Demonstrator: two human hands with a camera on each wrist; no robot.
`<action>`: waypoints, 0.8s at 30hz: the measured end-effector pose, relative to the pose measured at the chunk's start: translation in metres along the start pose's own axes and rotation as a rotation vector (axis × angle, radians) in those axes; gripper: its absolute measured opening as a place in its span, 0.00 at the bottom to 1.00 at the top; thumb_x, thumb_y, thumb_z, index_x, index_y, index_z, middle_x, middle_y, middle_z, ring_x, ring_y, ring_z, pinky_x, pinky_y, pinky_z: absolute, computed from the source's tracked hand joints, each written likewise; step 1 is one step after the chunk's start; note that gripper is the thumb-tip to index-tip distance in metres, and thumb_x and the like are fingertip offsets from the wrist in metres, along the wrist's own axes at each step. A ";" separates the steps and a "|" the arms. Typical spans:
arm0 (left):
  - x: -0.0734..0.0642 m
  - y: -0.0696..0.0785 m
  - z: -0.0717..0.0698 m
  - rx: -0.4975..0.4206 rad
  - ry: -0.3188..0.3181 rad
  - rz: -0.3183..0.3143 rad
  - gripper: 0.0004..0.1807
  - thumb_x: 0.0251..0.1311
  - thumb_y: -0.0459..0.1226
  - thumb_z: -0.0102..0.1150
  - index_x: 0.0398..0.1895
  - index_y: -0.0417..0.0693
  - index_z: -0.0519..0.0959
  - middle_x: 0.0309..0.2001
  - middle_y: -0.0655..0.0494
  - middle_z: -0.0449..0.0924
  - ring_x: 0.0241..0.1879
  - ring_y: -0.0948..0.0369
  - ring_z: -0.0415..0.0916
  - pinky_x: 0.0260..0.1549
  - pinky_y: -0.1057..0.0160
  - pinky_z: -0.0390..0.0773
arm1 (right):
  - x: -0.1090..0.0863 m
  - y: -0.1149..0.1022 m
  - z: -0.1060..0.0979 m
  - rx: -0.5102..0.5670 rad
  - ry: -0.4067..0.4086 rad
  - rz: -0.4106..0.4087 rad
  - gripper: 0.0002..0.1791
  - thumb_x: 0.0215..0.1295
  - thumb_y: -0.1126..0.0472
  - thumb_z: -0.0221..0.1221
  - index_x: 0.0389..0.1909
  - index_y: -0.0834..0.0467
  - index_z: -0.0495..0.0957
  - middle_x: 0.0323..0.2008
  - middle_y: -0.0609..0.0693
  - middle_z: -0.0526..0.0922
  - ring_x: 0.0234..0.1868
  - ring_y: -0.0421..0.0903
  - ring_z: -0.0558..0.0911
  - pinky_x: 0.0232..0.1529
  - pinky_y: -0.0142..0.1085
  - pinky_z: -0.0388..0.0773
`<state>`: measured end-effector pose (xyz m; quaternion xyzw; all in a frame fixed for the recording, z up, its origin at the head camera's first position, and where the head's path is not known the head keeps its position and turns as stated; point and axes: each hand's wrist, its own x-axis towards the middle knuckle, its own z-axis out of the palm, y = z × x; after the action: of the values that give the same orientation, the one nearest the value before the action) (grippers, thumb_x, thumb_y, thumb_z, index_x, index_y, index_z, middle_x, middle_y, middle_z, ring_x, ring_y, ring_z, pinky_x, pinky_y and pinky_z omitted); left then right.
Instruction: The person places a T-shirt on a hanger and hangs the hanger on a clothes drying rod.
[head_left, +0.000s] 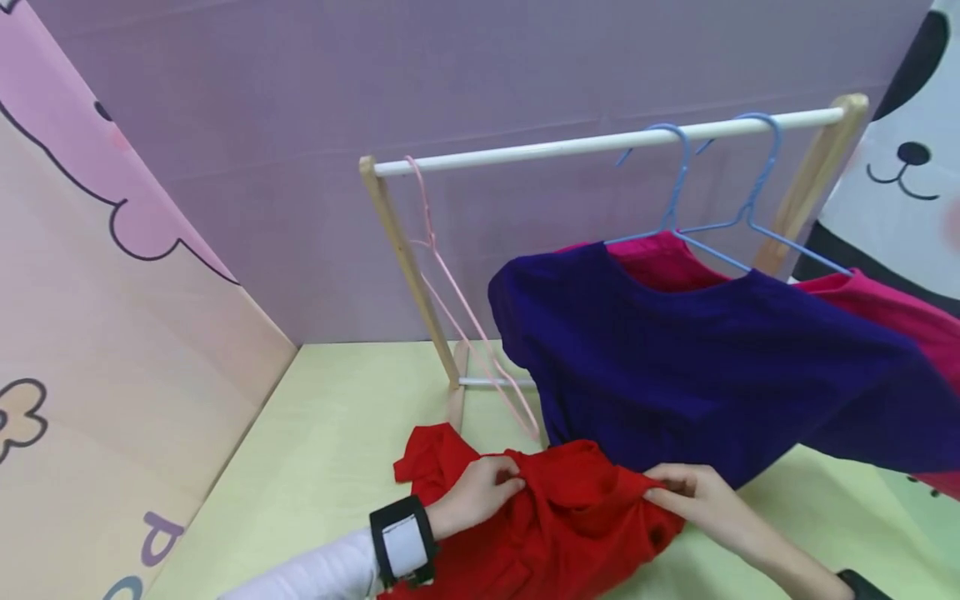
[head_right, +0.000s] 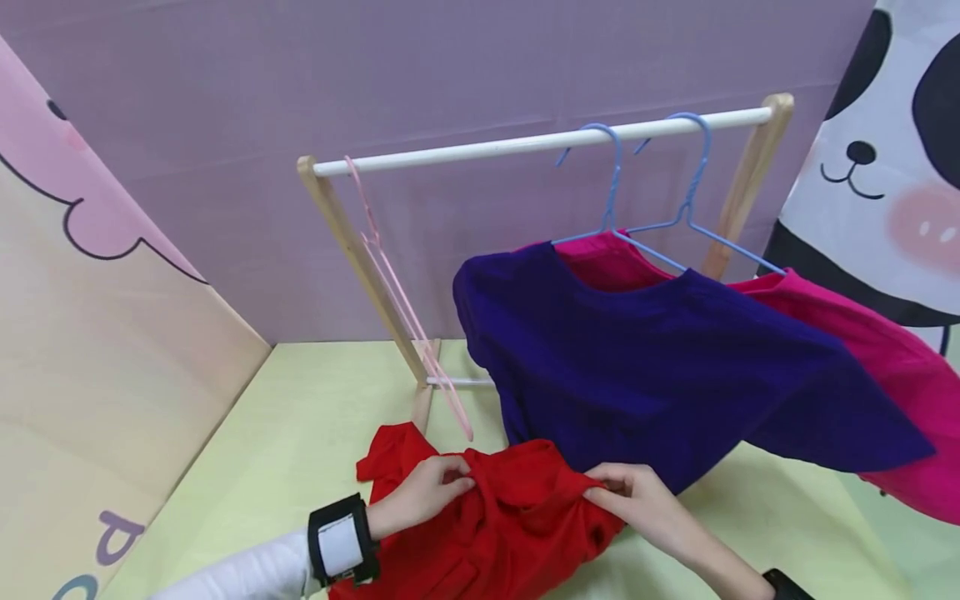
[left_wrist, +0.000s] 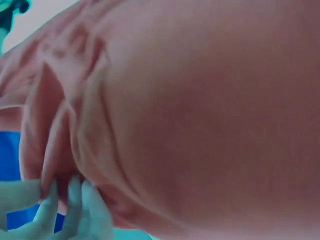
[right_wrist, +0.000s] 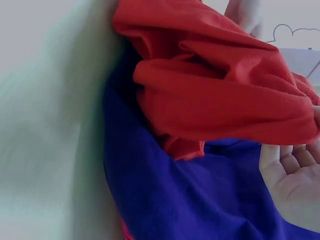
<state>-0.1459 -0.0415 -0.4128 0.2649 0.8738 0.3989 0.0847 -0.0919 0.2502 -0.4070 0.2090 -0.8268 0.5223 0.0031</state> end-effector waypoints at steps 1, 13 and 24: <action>0.000 0.001 -0.002 -0.041 0.009 -0.006 0.02 0.55 0.32 0.52 0.28 0.43 0.75 0.26 0.57 0.74 0.27 0.64 0.69 0.30 0.62 0.72 | 0.000 0.000 -0.001 -0.006 0.009 -0.001 0.06 0.57 0.67 0.54 0.34 0.59 0.77 0.30 0.38 0.81 0.27 0.36 0.76 0.25 0.30 0.75; -0.013 0.008 -0.054 -0.585 0.120 -0.157 0.07 0.62 0.35 0.42 0.36 0.39 0.67 0.27 0.58 0.70 0.29 0.61 0.70 0.35 0.61 0.73 | -0.004 -0.020 -0.032 -0.062 0.216 0.110 0.08 0.60 0.66 0.53 0.39 0.62 0.76 0.31 0.35 0.80 0.30 0.37 0.77 0.29 0.25 0.74; -0.024 0.016 -0.090 -0.443 0.211 -0.239 0.09 0.61 0.40 0.45 0.35 0.43 0.73 0.32 0.53 0.73 0.35 0.57 0.69 0.38 0.56 0.68 | -0.008 -0.043 -0.043 -0.085 0.160 -0.021 0.09 0.58 0.70 0.52 0.39 0.61 0.76 0.33 0.40 0.82 0.31 0.39 0.78 0.29 0.25 0.73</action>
<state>-0.1518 -0.1042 -0.3421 0.0919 0.7942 0.5930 0.0955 -0.0790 0.2741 -0.3524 0.1751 -0.8430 0.5018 0.0835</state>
